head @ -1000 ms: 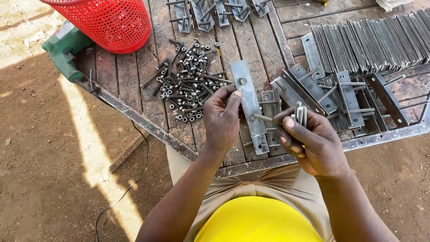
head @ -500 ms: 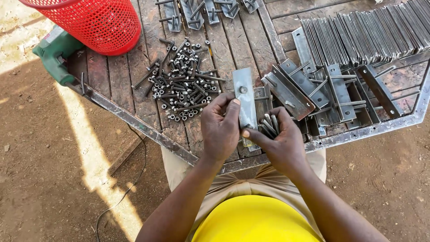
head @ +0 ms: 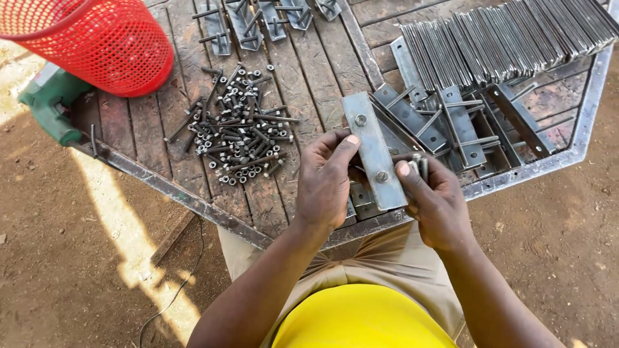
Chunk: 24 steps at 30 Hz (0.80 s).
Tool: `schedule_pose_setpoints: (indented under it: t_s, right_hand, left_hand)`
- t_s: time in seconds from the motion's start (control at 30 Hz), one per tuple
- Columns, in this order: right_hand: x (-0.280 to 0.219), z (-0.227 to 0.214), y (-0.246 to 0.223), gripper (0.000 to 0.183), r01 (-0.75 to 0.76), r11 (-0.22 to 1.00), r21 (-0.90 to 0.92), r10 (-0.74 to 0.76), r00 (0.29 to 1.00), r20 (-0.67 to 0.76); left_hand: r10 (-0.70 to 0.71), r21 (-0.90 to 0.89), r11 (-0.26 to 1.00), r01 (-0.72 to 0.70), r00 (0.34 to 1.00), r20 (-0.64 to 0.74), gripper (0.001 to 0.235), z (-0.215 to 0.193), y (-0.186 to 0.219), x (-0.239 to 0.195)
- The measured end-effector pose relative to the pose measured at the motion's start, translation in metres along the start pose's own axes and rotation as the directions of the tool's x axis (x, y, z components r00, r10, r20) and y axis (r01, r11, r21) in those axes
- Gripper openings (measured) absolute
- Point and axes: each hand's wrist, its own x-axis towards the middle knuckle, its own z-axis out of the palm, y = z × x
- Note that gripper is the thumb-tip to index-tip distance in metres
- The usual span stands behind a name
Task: A person is manually inserting metal bolts into holes in metal brackets on a workbench in a fabrication setting.
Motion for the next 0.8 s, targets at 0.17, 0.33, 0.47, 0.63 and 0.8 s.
schedule_pose_setpoints:
  t_s: [0.17,0.33,0.47,0.63,0.8]
  right_hand:
    - [-0.007,-0.022,-0.010,0.036,0.290,0.912,-0.291,-0.310,0.951,-0.023]
    - [-0.001,-0.032,-0.004,0.043,0.390,0.648,-0.655,-0.529,0.849,-0.018]
    - [0.024,-0.054,0.023,0.013,0.451,0.429,-0.783,-0.755,0.654,-0.037]
    - [0.049,-0.067,0.041,0.012,0.245,0.512,-0.823,-0.684,0.696,-0.218]
    - [0.052,-0.079,0.048,0.015,0.076,0.643,-0.762,-0.460,0.834,-0.305]
  left_hand:
    - [-0.001,0.008,1.000,0.001,1.000,0.008,0.013,0.025,-0.004,0.011]
    - [0.020,0.059,0.998,-0.020,1.000,0.002,0.013,0.051,-0.014,0.032]
    - [-0.067,0.151,0.986,0.066,0.998,0.003,0.015,0.073,-0.038,0.053]
    - [-0.037,0.292,0.956,0.009,0.995,0.089,0.018,0.086,-0.041,0.059]
    - [0.016,0.412,0.910,-0.038,0.998,0.057,0.017,0.083,-0.046,0.075]
